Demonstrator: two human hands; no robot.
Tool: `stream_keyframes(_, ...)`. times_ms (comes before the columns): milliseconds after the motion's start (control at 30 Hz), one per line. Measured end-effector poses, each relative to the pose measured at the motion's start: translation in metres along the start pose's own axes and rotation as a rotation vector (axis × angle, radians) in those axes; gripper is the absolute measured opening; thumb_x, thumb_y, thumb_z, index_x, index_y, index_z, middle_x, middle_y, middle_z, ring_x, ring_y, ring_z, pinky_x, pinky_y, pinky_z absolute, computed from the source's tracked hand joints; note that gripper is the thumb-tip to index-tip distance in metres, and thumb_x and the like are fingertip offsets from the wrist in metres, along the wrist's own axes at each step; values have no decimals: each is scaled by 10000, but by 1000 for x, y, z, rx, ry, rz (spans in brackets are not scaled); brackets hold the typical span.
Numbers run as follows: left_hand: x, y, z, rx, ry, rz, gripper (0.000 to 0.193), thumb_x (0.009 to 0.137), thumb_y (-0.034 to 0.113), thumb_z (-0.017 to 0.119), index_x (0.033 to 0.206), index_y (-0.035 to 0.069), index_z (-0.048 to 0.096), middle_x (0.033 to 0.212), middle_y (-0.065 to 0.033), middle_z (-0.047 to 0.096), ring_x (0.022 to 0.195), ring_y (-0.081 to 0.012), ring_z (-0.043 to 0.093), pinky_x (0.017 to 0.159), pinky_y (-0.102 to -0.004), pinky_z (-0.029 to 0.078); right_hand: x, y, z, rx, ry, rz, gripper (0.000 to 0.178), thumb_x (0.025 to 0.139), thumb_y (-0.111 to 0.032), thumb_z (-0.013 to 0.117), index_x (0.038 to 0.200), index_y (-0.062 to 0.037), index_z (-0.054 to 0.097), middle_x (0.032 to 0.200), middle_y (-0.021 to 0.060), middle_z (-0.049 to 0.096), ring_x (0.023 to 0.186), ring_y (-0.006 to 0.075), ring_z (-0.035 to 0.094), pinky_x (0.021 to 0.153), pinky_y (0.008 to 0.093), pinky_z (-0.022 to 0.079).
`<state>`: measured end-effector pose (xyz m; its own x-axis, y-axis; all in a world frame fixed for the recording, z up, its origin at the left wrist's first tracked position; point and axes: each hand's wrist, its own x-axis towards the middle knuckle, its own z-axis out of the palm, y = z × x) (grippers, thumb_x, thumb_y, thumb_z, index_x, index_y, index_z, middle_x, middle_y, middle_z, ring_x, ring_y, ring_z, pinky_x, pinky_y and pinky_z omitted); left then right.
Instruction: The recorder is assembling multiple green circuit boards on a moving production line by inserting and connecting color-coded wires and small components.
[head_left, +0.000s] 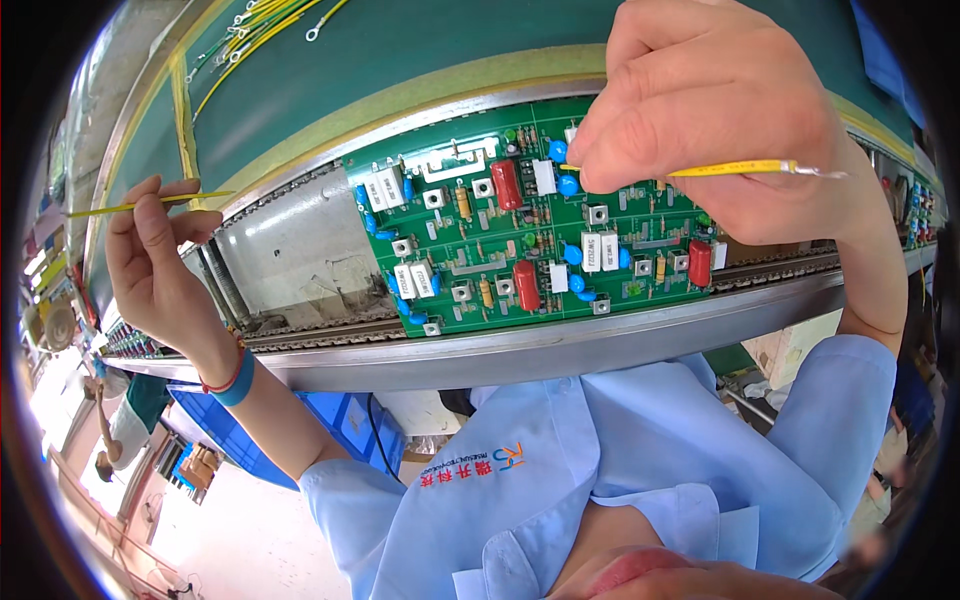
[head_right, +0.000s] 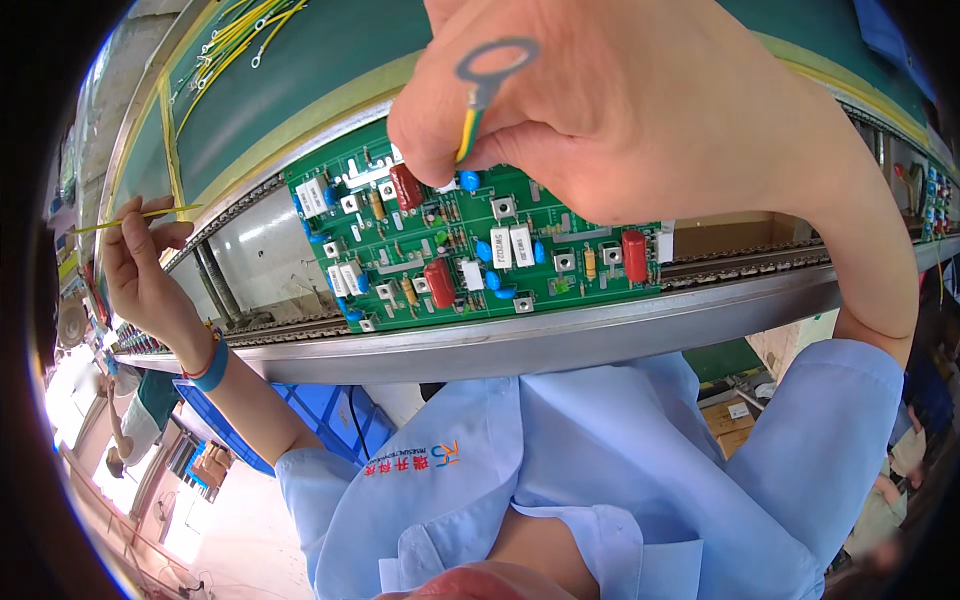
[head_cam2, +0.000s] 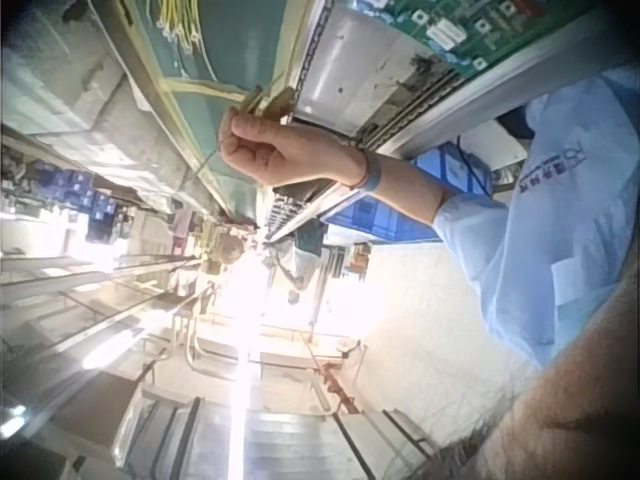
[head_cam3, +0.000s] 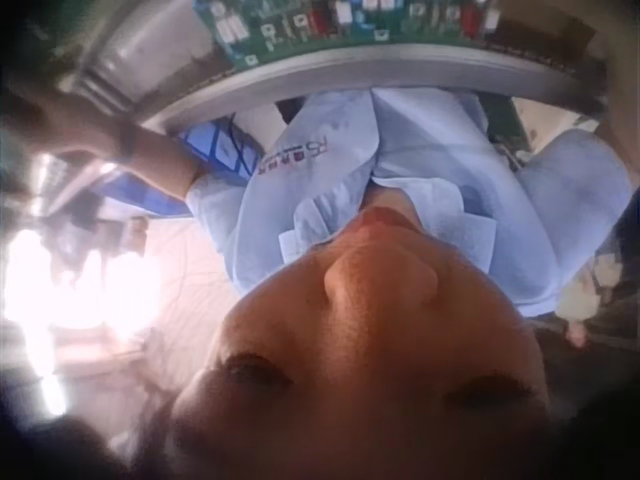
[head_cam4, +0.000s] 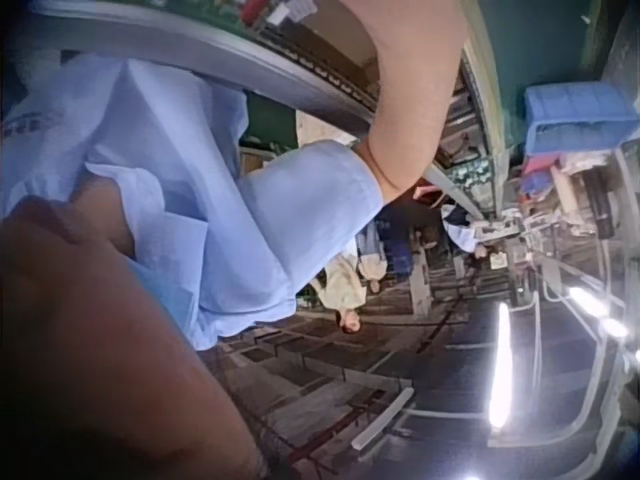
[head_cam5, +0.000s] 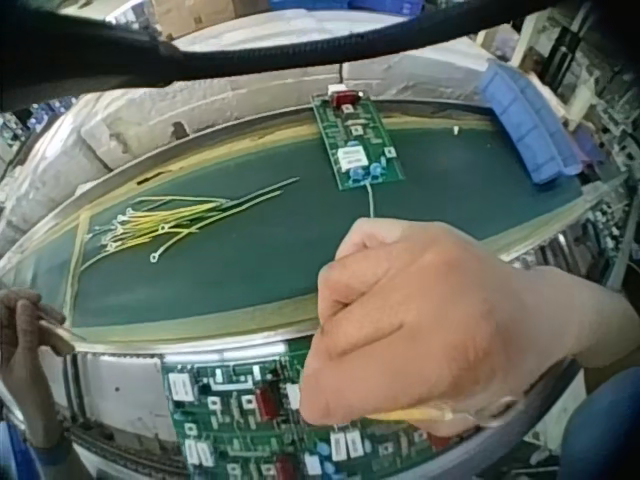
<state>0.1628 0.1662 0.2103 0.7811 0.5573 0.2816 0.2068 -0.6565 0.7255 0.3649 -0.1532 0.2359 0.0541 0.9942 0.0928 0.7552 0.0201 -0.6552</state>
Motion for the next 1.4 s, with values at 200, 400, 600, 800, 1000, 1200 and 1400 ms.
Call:
stream_keyframes(200,-11,0,0,-100,-62,8,279,1013,126,492,1220,-55,538,972,-181,684,725,-160,676,688,-268,550,-8,23,20,-17,172,-189,111,745,-85,701,843,-138,702,783,-8,688,694,172,586,662,307,431)
stream_keyframes(400,-19,4,6,-25,-70,57,290,1000,75,499,1250,-71,517,1027,-186,671,827,-199,686,797,-308,567,3,29,42,-65,356,-361,116,723,-80,714,819,-146,706,788,-16,696,682,161,591,663,298,437)
stream_keyframes(600,-27,12,13,-7,-38,18,266,984,84,536,1211,-54,558,982,-165,685,801,-188,689,759,-288,557,-13,65,52,-123,544,-558,123,701,-75,727,794,-153,709,792,-23,705,670,149,595,665,289,442)
stream_keyframes(800,-30,19,19,2,-36,6,258,984,92,541,1186,-65,570,977,-166,685,805,-193,693,760,-291,564,-16,66,65,-177,643,-665,128,690,-70,733,777,-162,712,794,-31,708,671,140,600,681,282,442)
stream_keyframes(1000,-35,16,16,7,-60,-32,271,1000,120,516,1194,-64,562,928,-168,682,739,-192,695,673,-274,561,-18,37,42,86,325,-334,179,689,-35,717,801,-175,723,785,-29,693,715,151,613,751,286,426)
stream_keyframes(1200,-32,18,20,-49,-98,-1,296,1008,129,499,1227,-68,532,913,-167,678,726,-193,693,651,-270,554,-24,29,26,120,141,-94,233,672,1,706,828,-171,730,796,-18,697,723,162,616,752,293,424)
stream_keyframes(1400,-40,27,29,-132,-130,-4,254,938,-10,565,1183,-72,536,946,-188,679,762,-225,699,704,-286,576,-12,21,17,154,79,-37,209,689,1,710,828,-154,732,813,-22,703,724,153,598,719,292,422)
